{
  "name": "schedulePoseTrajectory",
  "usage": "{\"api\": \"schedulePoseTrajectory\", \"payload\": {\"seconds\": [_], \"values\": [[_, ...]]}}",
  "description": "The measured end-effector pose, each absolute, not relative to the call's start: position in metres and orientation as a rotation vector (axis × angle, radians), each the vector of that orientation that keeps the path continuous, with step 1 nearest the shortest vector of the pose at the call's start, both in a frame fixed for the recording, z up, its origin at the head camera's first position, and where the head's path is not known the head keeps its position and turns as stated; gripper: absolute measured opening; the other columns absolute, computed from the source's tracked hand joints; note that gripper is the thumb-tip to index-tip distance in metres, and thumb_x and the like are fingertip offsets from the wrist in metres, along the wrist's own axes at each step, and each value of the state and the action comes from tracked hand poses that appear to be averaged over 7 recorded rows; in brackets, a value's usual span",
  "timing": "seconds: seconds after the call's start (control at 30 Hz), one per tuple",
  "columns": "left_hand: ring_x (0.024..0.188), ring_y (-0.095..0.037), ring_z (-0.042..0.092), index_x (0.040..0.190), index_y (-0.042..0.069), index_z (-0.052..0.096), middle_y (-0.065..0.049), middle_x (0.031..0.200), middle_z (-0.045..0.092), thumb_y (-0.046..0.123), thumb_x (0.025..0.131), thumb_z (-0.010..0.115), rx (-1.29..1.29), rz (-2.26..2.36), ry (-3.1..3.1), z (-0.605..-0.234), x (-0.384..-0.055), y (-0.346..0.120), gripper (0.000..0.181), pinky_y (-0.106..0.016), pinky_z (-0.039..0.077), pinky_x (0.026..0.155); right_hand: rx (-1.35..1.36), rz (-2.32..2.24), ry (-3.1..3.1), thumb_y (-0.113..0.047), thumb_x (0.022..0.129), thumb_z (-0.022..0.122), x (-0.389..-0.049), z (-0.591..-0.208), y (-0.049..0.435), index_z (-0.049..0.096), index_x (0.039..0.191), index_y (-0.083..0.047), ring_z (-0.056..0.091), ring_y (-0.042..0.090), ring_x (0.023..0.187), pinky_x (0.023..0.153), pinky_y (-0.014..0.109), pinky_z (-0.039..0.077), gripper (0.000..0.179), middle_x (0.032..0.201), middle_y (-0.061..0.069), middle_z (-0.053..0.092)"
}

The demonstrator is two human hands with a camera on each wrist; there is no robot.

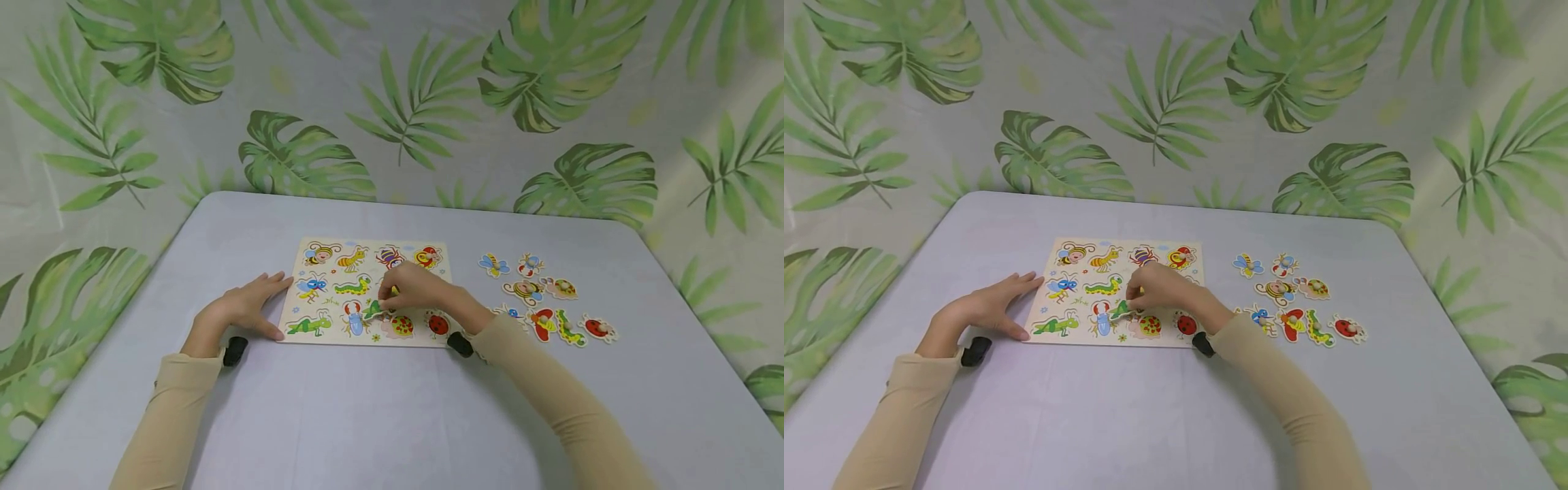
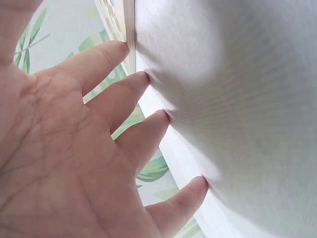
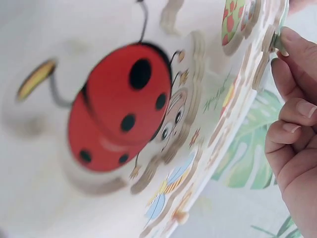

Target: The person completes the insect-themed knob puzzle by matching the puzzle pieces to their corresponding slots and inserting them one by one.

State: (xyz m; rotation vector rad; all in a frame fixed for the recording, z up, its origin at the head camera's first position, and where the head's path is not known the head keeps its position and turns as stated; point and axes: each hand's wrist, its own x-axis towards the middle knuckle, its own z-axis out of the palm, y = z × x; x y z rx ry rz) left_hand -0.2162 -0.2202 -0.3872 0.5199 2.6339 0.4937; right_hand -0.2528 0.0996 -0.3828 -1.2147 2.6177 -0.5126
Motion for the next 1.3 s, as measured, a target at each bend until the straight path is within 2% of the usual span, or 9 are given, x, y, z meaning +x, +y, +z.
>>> {"api": "schedulePoseTrajectory", "payload": {"seconds": [0.47, 0.73, 1.3], "values": [[0.142, -0.050, 0.008, 0.148, 0.006, 0.024, -0.024, 0.156, 0.015, 0.041, 0.064, 0.083, 0.500, 0.493, 2.624, -0.388, -0.217, -0.220, 0.108, -0.076, 0.014, 0.102, -1.214, -0.523, 2.632, -0.019, 0.082, 0.069, -0.251, -0.385, 0.082, 0.073, 0.081, -0.013, 0.048, 0.003, 0.063, 0.061, 0.015, 0.041, 0.008, 0.073, -0.004, 0.067], [0.142, -0.050, 0.009, 0.148, 0.005, 0.025, -0.024, 0.155, 0.016, 0.040, 0.064, 0.083, 0.499, 0.494, 2.630, -0.387, -0.216, -0.220, 0.108, -0.077, 0.015, 0.102, -1.234, -0.531, 2.629, -0.021, 0.082, 0.069, -0.251, -0.387, 0.071, 0.073, 0.080, -0.014, 0.050, 0.003, 0.064, 0.065, 0.016, 0.045, 0.009, 0.075, -0.005, 0.068], [0.142, -0.050, 0.007, 0.148, 0.004, 0.022, -0.024, 0.156, 0.014, 0.041, 0.063, 0.083, 0.501, 0.472, 2.612, -0.385, -0.216, -0.221, 0.112, -0.077, 0.014, 0.102, -1.322, -0.482, 2.587, -0.027, 0.083, 0.071, -0.246, -0.384, 0.038, 0.073, 0.081, -0.013, 0.050, 0.003, 0.067, 0.067, 0.016, 0.043, 0.014, 0.076, -0.005, 0.069]]}}
